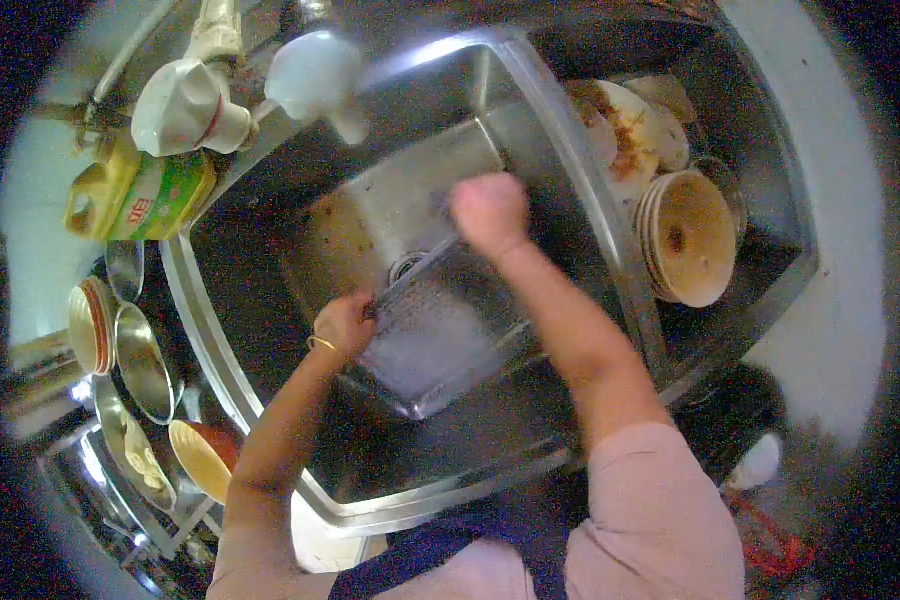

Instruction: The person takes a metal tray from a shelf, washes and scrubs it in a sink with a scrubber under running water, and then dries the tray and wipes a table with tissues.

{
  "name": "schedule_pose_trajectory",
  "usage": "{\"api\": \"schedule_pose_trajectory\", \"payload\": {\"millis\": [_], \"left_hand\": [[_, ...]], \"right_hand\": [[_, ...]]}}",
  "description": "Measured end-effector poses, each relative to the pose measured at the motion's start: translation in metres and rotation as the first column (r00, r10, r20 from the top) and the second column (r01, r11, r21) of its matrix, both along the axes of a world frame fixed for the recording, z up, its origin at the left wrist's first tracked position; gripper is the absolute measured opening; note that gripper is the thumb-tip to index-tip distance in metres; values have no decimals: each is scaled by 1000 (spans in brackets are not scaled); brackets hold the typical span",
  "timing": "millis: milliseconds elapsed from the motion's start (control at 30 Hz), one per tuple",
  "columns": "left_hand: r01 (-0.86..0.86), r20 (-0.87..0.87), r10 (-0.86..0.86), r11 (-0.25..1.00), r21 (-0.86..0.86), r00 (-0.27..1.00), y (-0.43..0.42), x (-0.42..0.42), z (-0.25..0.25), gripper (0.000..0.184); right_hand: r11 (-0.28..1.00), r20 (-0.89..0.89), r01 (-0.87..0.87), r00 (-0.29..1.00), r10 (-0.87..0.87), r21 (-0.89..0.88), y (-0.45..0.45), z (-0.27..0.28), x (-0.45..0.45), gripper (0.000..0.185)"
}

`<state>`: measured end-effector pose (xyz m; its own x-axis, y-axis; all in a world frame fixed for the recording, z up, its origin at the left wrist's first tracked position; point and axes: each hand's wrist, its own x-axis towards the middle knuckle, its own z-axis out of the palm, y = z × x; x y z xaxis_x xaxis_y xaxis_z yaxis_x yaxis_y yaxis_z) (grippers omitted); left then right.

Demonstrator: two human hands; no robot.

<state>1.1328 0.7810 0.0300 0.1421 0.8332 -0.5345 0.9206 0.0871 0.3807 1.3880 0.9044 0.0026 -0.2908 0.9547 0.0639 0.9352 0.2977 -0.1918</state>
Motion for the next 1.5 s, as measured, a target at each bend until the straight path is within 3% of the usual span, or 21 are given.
{"api": "schedule_pose_trajectory", "payload": {"millis": [100, 133, 167, 200, 267, 367, 433, 500, 600, 667, 733, 767, 833, 867, 933, 1033, 1133, 1167, 1267, 1400, 1500], "left_hand": [[-17, 74, 8, 993, 115, 997, -1, 1, -6, 19], [19, 42, -25, 991, 135, 999, 3, 2, -6, 18], [61, 4, -62, 988, 142, 998, 1, 0, -5, 18], [108, -38, -103, 984, 141, 994, -2, -2, -4, 17], [26, -45, -20, 988, 151, 999, -8, -7, 1, 16], [-48, -31, 54, 983, 178, 998, -17, -12, 6, 15], [-88, -14, 92, 980, 179, 996, -22, -14, 2, 14], [-149, -13, 153, 978, 148, 988, -38, -21, -8, 14], [-334, 232, 283, 916, 223, 931, -47, -3, 15, 16], [-357, 337, 192, 760, 543, 922, -8, 1, 7, 18], [-673, 620, 400, 678, 296, 675, 38, -4, -6, 16], [-675, 590, 432, 682, 281, 682, 33, -5, -2, 15], [-676, 531, 491, 699, 234, 691, 20, 4, 15, 13], [-792, 706, 505, 597, 130, 497, 3, 11, 18, 11], [-821, 821, 344, 520, 237, 455, 4, 15, 7, 9], [-682, 628, 383, 646, 343, 678, 10, 12, 17, 8], [-663, 468, 499, 683, 307, 729, 1, 22, 47, 8], [-612, 472, 399, 615, 497, 786, 0, 18, 31, 7], [-738, 705, 330, 540, 404, 627, 4, 28, 45, 12], [-619, 450, 440, 662, 422, 777, 1, 24, 41, 7], [-697, 595, 394, 556, 453, 701, 4, 24, 47, 6]], "right_hand": [[994, -33, 106, 994, -105, 30, -11, -10, -12, 19], [996, 72, -93, 993, 93, -8, -35, 4, -42, 18], [977, -212, -200, 954, 210, 70, -62, 0, -64, 15], [894, -526, -46, 795, 302, 445, -68, -4, -74, 11], [960, -328, -62, 932, 154, 275, -50, -17, -67, 15], [965, -420, 229, 894, -158, 126, -4, -22, -34, 18], [935, -541, 336, 810, -227, 110, 8, -9, -29, 19], [957, -556, 207, 829, -61, 202, 17, 11, -41, 19], [928, -540, -39, 804, 250, 372, 26, 57, -90, 19], [897, -542, -209, 735, 407, 390, 6, 87, -132, 19], [871, -659, -185, 589, 469, 454, -13, 90, -159, 18], [903, -744, -97, 534, 402, 418, -15, 91, -161, 18], [913, -656, -103, 664, 358, 394, -10, 70, -141, 18], [946, -557, -134, 781, 284, 295, -8, 51, -126, 18], [980, -680, 64, 728, 84, 189, 3, 24, -100, 18], [947, -714, -2, 657, 243, 321, -13, 48, -129, 23], [892, -630, -248, 637, 443, 377, -26, 78, -136, 28], [900, -652, -174, 637, 412, 399, -18, 65, -134, 28], [962, -640, -9, 745, 187, 272, 6, 15, -102, 27], [881, -646, -118, 636, 421, 458, -22, 79, -139, 28], [979, -624, -128, 755, 200, 160, 9, 41, -127, 31]]}}
